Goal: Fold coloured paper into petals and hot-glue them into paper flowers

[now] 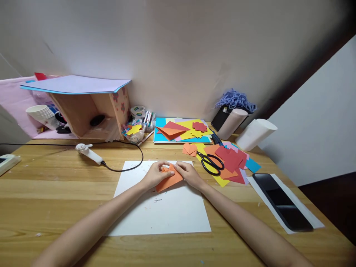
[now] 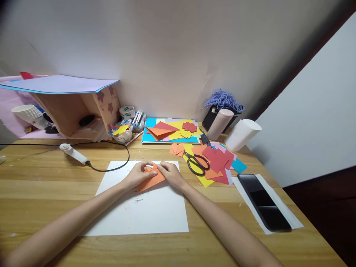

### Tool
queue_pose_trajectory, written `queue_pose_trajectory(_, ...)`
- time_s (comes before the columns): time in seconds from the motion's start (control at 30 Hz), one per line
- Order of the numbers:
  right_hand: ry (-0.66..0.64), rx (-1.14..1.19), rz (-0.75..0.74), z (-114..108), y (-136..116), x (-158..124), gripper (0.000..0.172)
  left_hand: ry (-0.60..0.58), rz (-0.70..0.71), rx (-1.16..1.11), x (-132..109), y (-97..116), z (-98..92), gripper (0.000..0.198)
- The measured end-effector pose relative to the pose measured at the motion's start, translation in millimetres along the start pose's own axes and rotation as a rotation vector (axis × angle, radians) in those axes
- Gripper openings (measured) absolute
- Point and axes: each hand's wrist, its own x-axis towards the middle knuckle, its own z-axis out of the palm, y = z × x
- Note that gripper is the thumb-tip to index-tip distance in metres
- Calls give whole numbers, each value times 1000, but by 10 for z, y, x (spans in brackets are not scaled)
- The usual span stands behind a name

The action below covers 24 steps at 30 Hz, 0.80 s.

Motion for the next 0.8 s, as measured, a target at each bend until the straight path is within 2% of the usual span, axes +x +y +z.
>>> queue_pose_trajectory(0.2,48,-63,11,32,-12,-47,34,13,-7,-37,2,2,11,38)
queue_pose_trajectory(0.47,-67,-6,24,-9,-19,-54,33,-35,6,-21,-35,0,8,38)
queue_pose_trajectory(0.8,-66,70,44,-13,-29,-66,36,-80,-47,-118,-34,66,14,42)
